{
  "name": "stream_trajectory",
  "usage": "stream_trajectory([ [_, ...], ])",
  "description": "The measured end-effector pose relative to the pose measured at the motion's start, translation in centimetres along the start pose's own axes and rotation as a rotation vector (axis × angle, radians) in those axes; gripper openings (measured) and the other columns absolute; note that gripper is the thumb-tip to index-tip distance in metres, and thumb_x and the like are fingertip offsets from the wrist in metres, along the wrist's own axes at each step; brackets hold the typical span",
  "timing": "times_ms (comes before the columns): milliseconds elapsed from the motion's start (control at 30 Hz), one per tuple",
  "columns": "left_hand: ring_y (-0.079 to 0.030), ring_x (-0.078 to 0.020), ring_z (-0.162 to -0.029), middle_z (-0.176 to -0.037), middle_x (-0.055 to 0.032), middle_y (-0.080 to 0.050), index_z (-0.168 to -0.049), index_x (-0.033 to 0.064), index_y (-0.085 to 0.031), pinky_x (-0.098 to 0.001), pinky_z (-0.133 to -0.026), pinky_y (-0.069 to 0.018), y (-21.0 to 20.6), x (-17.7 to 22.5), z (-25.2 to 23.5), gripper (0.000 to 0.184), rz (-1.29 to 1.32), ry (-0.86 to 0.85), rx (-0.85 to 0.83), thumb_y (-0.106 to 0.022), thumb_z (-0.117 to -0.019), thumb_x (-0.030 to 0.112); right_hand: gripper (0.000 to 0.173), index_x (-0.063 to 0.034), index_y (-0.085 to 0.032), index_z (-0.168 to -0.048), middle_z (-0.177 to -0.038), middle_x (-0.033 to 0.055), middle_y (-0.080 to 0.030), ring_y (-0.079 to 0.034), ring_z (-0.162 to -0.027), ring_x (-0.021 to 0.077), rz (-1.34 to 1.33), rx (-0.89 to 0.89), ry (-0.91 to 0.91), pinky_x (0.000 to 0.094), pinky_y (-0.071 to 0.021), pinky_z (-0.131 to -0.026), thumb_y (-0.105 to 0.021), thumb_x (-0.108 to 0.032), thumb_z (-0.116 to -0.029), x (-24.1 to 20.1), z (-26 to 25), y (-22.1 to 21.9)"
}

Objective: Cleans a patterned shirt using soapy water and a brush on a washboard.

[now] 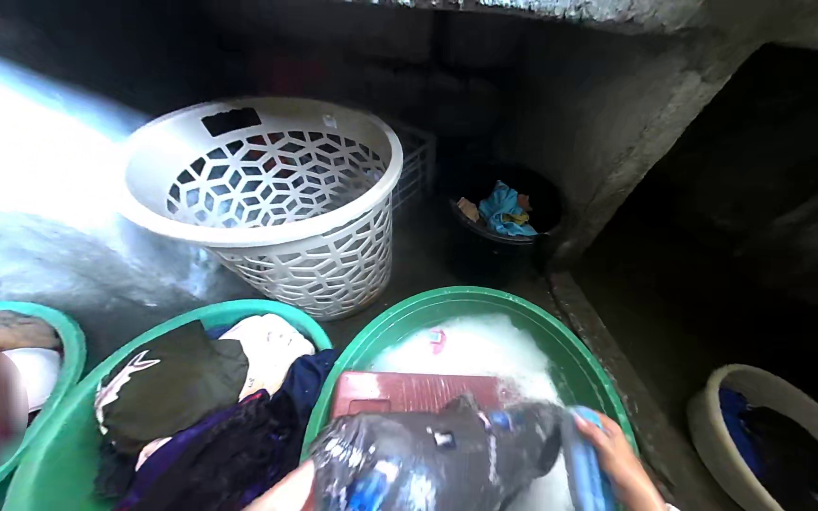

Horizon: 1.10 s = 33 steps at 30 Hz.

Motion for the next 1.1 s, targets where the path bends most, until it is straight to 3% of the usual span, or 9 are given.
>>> stream_trajectory([
  [100,-0.064,-0.0116,-0.114,-0.128,-0.0072,-0.063,-0.143,0.0025,-0.044,-0.0349,-0.1,-0.0544,2.9,-6.2,-1.6,0.042,-0.219,0.279,0.647,-0.054,-0.1034,0.013,0.074,0.0072,-0.045,-0.143,-0.124,0.0291,-0.064,-0.065,-0.113,0.0396,0.305,0.082,-0.232,0.0574,-0.0522,-0.099,-0.078,-0.032,-0.0895,-1.6,-4.4,-8.3],
  [233,-0.052,-0.0204,-0.129,-0.144,-0.0184,-0.051,-0.146,-0.0018,-0.043,-0.0409,-0.109,-0.0437,4.6,-9.1,-3.8,0.044,-0.224,0.361,1.027,-0.041,-0.1091,0.022,0.062,0.0062,-0.06,-0.13,-0.11,0.0221,-0.072,-0.071,-0.102,0.0337,0.367,-0.22,-0.034,0.0523,-0.0569,-0.093,-0.077,-0.037,-0.0895,-7.1,2.6,-25.7],
  [300,-0.062,-0.0155,-0.107,-0.122,-0.0122,-0.061,-0.141,0.0009,-0.046,-0.0378,-0.092,-0.0537,5.2,-9.0,-3.4,0.04,-0.15,0.318,1.122,-0.039,-0.1096,0.024,0.054,0.0018,-0.067,-0.123,-0.103,0.0188,-0.074,-0.074,-0.095,0.0335,0.527,-0.315,0.058,0.0539,-0.059,-0.085,-0.072,-0.041,-0.0907,-5.1,3.8,-28.7],
  [533,-0.066,-0.0097,-0.093,-0.108,-0.0082,-0.065,-0.132,-0.0008,-0.052,-0.0331,-0.083,-0.0581,6.1,-8.6,-3.3,0.034,-0.148,0.26,1.252,-0.04,-0.1107,0.023,0.06,0.0005,-0.058,-0.135,-0.111,0.0233,-0.072,-0.071,-0.106,0.04,0.81,0.014,-0.33,0.0588,-0.0546,-0.093,-0.069,-0.043,-0.0944,7.8,-7.1,-11.1],
  [600,-0.064,-0.0107,-0.105,-0.12,-0.0139,-0.062,-0.138,-0.0049,-0.047,-0.0317,-0.093,-0.055,5.9,-8.6,-3.9,0.038,-0.271,0.278,1.181,-0.04,-0.1102,0.02,0.061,0.0016,-0.057,-0.135,-0.113,0.0246,-0.071,-0.07,-0.108,0.0413,0.819,-0.022,-0.338,0.0593,-0.0534,-0.095,-0.067,-0.044,-0.0961,6.1,-7.4,-11.1],
  [700,-0.054,-0.0207,-0.129,-0.141,-0.0227,-0.053,-0.144,-0.0078,-0.043,-0.0398,-0.111,-0.0431,5.1,-8.8,-4.3,0.045,-0.377,0.38,1.004,-0.043,-0.1088,0.02,0.062,0.0004,-0.06,-0.135,-0.11,0.0215,-0.073,-0.071,-0.104,0.0368,0.554,-0.221,-0.165,0.0572,-0.0554,-0.094,-0.07,-0.045,-0.0934,-2.6,-1.6,-21.5],
  [800,-0.066,-0.0165,-0.096,-0.111,-0.0128,-0.065,-0.132,-0.0021,-0.053,-0.0403,-0.084,-0.0579,5.8,-8.9,-3.2,0.039,-0.301,0.347,1.189,-0.041,-0.1096,0.027,0.063,-0.0009,-0.061,-0.134,-0.103,0.0181,-0.075,-0.074,-0.095,0.0327,0.499,-0.374,-0.1,0.0539,-0.0587,-0.086,-0.072,-0.046,-0.0911,-3.7,2.9,-27.7],
  [1000,-0.071,-0.0173,-0.101,-0.115,-0.0088,-0.069,-0.141,0.0054,-0.045,-0.0401,-0.085,-0.062,5.6,-6.9,-4.6,0.035,-0.021,0.251,0.959,-0.04,-0.1105,0.02,0.062,0.0003,-0.056,-0.137,-0.111,0.024,-0.072,-0.071,-0.106,0.0412,0.744,0.033,-0.335,0.0602,-0.0541,-0.093,-0.069,-0.043,-0.0943,8.4,-5.0,-10.8],
  [1100,-0.064,-0.0168,-0.116,-0.134,-0.0076,-0.06,-0.155,0.0114,-0.026,-0.0395,-0.095,-0.0577,6.3,-6.1,-4.7,0.057,-0.094,0.33,0.653,-0.05,-0.1044,0.024,0.06,0.0099,-0.041,-0.144,-0.127,0.0308,-0.061,-0.063,-0.114,0.0371,0.1,0.23,-0.31,0.0522,-0.0528,-0.098,-0.063,-0.027,-0.1012,9.5,-3.7,-9.0],
])
Point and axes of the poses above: each hand's wrist, its own z-axis away from the middle knuckle, its own y-axis out of the back of the hand, x = y × z, the point moved 2 cm from there along -z, towards the middle knuckle
